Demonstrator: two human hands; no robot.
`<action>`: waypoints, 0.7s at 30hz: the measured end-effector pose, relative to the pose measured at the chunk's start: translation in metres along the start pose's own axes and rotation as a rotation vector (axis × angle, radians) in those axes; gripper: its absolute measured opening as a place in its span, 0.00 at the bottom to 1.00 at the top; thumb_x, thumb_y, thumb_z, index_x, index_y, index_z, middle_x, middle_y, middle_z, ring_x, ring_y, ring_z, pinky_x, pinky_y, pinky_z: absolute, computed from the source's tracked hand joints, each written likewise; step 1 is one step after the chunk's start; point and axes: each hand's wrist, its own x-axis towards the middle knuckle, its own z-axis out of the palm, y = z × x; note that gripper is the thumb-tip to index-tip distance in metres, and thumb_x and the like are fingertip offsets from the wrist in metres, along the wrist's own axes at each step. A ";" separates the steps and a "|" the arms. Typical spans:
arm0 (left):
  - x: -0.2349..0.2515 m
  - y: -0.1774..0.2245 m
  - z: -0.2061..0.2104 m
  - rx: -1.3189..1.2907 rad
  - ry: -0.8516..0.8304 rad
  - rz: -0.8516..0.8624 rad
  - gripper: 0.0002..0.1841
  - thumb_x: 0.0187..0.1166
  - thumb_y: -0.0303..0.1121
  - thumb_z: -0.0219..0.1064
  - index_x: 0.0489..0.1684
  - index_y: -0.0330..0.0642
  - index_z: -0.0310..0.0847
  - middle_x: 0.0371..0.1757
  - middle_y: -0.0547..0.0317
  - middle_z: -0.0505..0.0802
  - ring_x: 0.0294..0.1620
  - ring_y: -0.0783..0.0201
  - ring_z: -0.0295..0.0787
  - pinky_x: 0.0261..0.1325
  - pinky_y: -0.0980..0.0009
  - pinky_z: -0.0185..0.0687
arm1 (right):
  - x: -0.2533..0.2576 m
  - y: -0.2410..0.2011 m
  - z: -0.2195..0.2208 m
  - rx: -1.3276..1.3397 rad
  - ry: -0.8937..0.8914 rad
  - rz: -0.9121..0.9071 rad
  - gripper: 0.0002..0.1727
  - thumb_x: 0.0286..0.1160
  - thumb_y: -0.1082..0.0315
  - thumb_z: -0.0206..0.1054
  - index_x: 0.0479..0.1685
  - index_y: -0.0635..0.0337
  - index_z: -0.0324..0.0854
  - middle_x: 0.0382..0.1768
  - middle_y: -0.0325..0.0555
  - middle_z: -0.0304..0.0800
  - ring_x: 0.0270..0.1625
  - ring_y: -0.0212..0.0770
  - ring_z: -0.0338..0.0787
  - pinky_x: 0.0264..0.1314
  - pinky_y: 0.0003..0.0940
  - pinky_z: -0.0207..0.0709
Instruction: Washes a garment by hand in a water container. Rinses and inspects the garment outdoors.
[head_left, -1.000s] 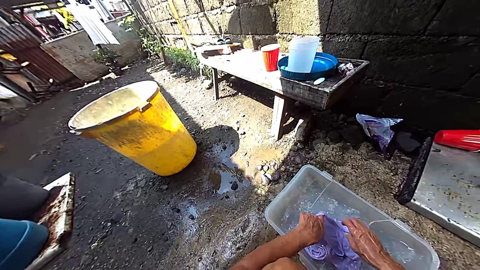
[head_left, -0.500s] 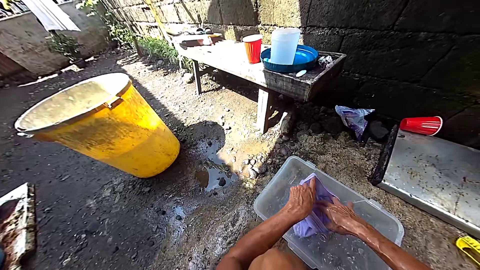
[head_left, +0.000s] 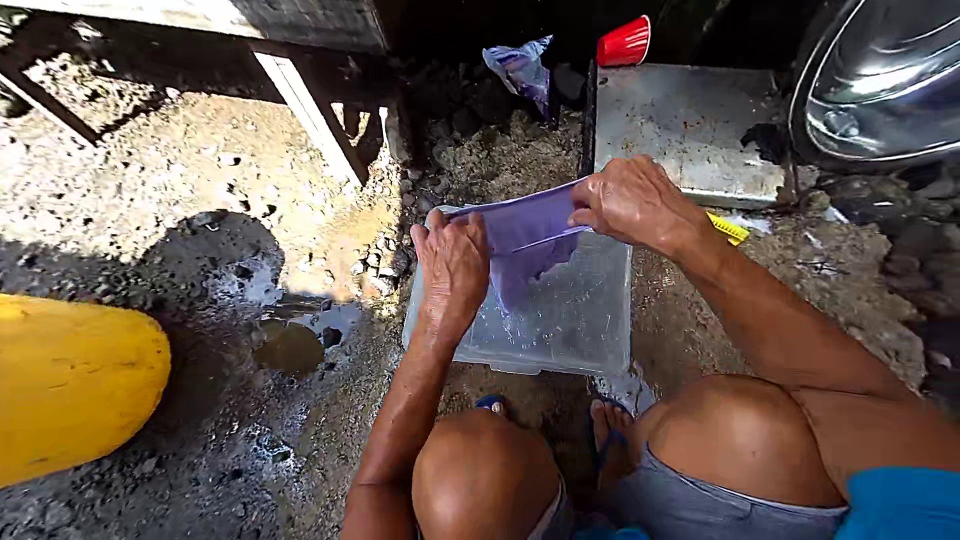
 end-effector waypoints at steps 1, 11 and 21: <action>0.003 0.005 0.005 0.003 -0.013 0.005 0.13 0.79 0.37 0.73 0.50 0.36 0.87 0.41 0.39 0.93 0.55 0.32 0.86 0.57 0.36 0.75 | 0.004 0.003 0.014 0.038 0.017 -0.025 0.15 0.81 0.57 0.68 0.38 0.62 0.89 0.36 0.63 0.91 0.46 0.68 0.91 0.47 0.69 0.77; -0.058 0.011 0.266 -0.186 -1.035 0.237 0.19 0.82 0.30 0.62 0.69 0.33 0.79 0.65 0.30 0.87 0.70 0.31 0.82 0.68 0.31 0.76 | -0.027 0.020 0.291 0.122 -0.700 -0.378 0.22 0.88 0.60 0.58 0.70 0.66 0.79 0.69 0.75 0.79 0.74 0.77 0.77 0.72 0.77 0.68; -0.028 -0.025 0.260 -0.068 -0.415 0.019 0.19 0.88 0.28 0.52 0.71 0.37 0.80 0.72 0.38 0.83 0.76 0.35 0.75 0.63 0.35 0.76 | -0.023 0.031 0.279 0.065 -0.518 -0.124 0.24 0.91 0.74 0.47 0.82 0.72 0.67 0.77 0.84 0.68 0.82 0.85 0.64 0.75 0.88 0.53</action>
